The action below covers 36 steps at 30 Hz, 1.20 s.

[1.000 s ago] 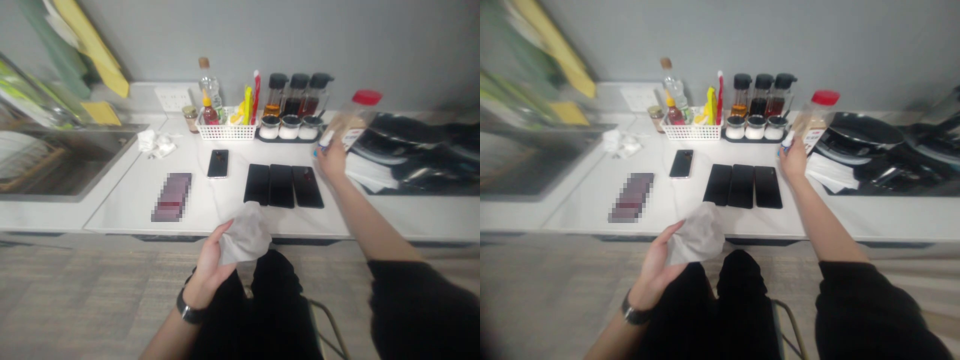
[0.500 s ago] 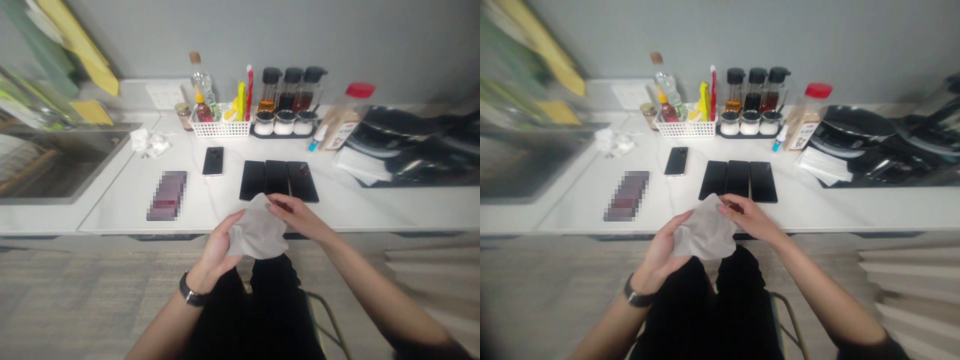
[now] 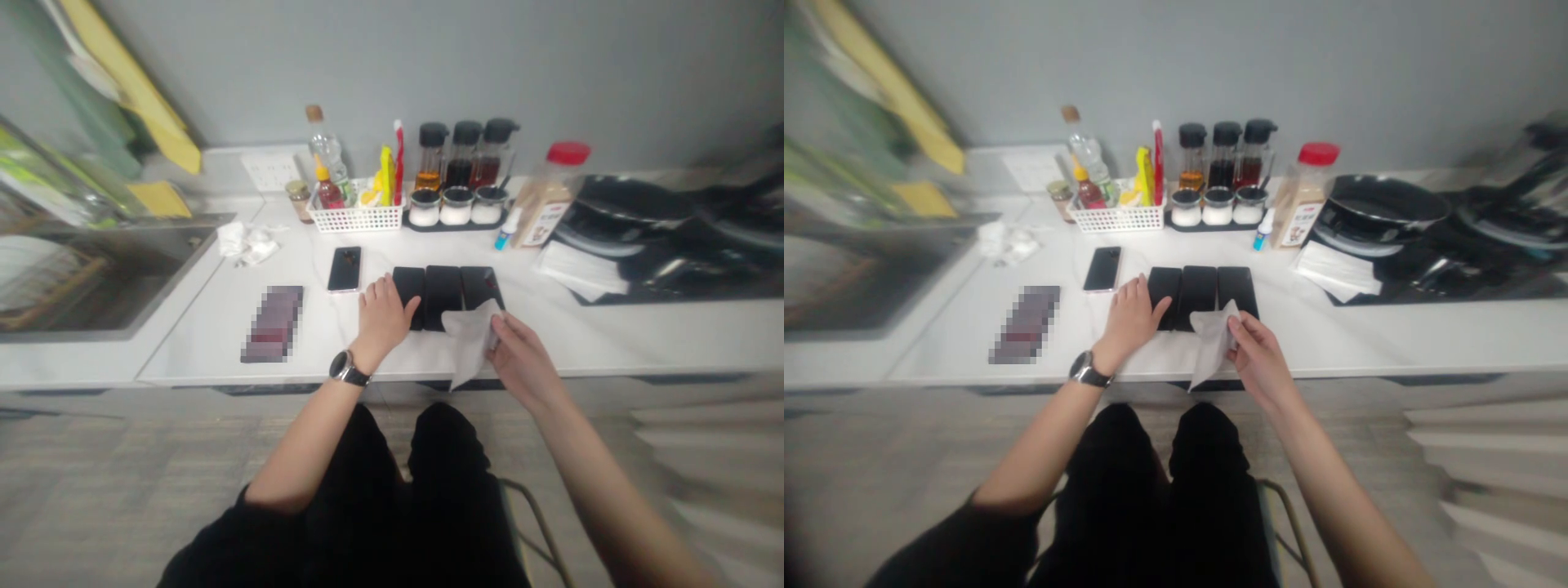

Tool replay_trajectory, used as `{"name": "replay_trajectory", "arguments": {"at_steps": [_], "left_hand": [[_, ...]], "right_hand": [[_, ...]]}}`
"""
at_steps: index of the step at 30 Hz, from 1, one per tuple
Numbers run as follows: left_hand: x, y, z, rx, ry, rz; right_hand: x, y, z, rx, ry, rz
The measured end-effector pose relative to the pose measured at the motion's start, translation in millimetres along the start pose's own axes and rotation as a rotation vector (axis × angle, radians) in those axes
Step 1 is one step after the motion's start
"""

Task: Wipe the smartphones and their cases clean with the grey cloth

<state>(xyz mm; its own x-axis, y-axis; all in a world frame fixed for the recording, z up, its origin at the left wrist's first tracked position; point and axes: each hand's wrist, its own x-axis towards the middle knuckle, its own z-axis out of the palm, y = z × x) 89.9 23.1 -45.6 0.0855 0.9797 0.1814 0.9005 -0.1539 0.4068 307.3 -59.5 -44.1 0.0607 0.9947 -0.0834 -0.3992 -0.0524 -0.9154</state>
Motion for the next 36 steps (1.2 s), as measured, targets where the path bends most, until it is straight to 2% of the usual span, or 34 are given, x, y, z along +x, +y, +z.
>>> {"name": "replay_trajectory", "arguments": {"at_steps": [2,4,9,13,16,19,22,24,26,29,32,36], "left_hand": [[2.3,-4.3,9.1,0.14,-0.012,0.029],[-0.2,-16.0,10.7,0.178,-0.029,0.06],[-13.4,-44.5,-4.8,0.17,-0.035,0.082],[-17.8,-35.6,-18.0,0.23,-0.049,0.037],[-10.1,-23.3,-27.1,0.268,-0.134,-0.021],[2.4,-24.4,-39.5,0.155,-0.225,-0.109],[10.4,-39.8,-52.5,-0.049,-0.305,-0.109],[11.0,-50.5,-57.5,-0.337,-0.365,-0.072],[9.1,-55.3,-57.8,-0.729,-0.447,-0.04],[7.6,-49.7,-52.3,-1.233,-0.552,-0.018],[13.0,-39.6,-45.7,-1.573,-0.624,-0.105],[27.2,-36.9,-39.4,-1.86,-0.701,-0.32]], "right_hand": [[3.4,-0.3,-3.1,0.005,0.009,-0.021],[5.1,0.5,-6.1,0.007,0.004,-0.028],[7.5,5.8,-8.3,-0.006,-0.035,-0.057],[11.1,8.8,-2.8,0.007,-0.052,-0.072],[13.2,9.4,2.7,0.032,-0.052,-0.087],[14.7,9.0,5.9,0.038,-0.066,-0.105],[18.3,6.4,8.8,0.005,-0.103,-0.152],[24.6,2.6,14.8,-0.072,-0.137,-0.237],[35.5,-2.5,26.4,-0.249,-0.189,-0.384],[60.3,-8.8,51.0,-0.642,-0.281,-0.709],[90.7,-11.4,71.0,-0.942,-0.343,-0.986],[127.8,-13.7,78.5,-1.111,-0.309,-1.055]]}}
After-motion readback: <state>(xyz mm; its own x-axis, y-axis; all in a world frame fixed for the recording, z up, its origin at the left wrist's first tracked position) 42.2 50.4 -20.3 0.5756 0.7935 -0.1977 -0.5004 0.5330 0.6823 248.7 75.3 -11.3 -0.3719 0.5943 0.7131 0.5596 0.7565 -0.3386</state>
